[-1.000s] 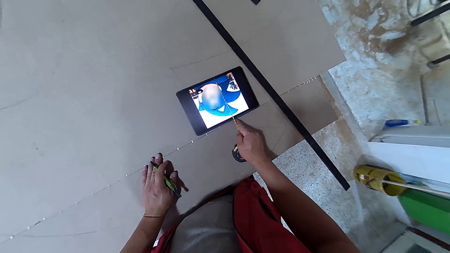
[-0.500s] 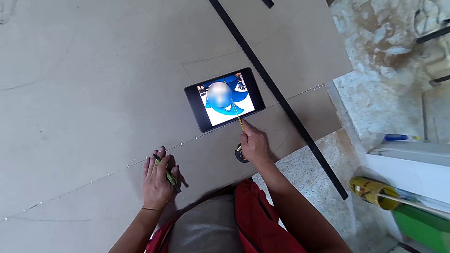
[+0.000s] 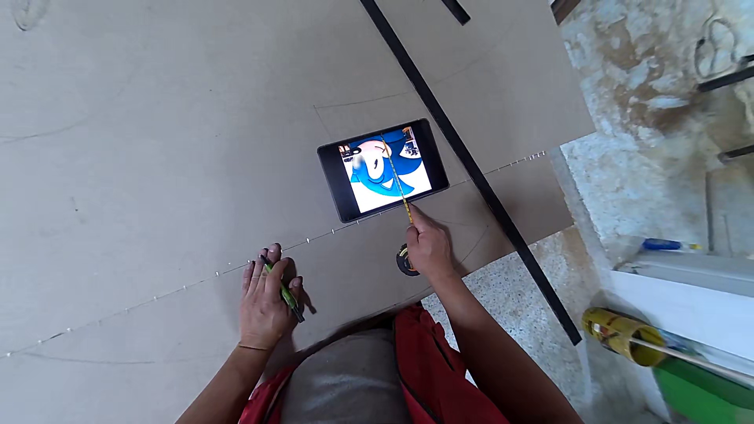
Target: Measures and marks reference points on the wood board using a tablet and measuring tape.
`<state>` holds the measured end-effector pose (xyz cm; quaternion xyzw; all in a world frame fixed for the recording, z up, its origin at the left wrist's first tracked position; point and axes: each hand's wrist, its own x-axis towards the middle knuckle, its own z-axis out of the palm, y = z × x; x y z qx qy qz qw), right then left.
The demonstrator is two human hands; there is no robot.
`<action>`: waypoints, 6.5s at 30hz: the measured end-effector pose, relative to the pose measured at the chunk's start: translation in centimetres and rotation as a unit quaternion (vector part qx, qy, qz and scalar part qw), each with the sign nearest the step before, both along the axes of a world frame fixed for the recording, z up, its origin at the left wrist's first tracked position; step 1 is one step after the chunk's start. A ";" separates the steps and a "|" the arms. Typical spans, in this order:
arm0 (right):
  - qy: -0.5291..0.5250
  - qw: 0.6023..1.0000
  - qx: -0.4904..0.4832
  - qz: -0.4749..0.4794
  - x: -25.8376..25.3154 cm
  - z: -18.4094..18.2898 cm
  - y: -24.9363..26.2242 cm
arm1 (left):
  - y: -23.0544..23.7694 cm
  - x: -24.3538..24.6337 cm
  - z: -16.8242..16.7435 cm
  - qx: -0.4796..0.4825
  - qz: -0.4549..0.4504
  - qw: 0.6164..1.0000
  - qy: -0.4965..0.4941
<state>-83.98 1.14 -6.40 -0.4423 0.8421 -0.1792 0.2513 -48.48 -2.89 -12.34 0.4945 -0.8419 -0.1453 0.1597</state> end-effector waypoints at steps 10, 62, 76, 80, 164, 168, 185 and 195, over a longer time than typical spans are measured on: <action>0.009 1.000 -0.010 0.010 0.0 -0.1 0.0 | 0.0 0.0 0.2 0.003 0.002 1.000 -0.003; -0.178 0.772 0.268 0.547 7.8 4.3 -2.1 | 12.5 14.5 11.7 0.297 0.322 0.821 0.366; -0.042 0.923 0.124 0.362 13.4 6.4 -4.6 | -6.7 53.2 17.9 -0.009 0.587 0.789 0.182; 0.053 0.900 0.152 0.404 23.9 6.7 -10.1 | -10.6 51.7 14.6 0.086 0.600 0.790 0.089; 0.275 0.918 0.252 0.131 10.8 3.2 -30.9 | -30.2 44.1 2.2 0.048 0.448 0.890 -0.074; 0.284 0.917 0.243 0.136 10.9 2.9 -30.4 | -29.5 42.5 3.2 0.045 0.515 0.851 -0.096; 0.258 0.926 0.260 0.094 11.8 3.1 -28.1 | -27.2 42.5 2.5 0.043 0.556 0.826 -0.083; 0.256 0.923 0.264 0.111 12.0 3.3 -25.1 | -26.7 41.3 3.2 0.058 0.583 0.806 -0.087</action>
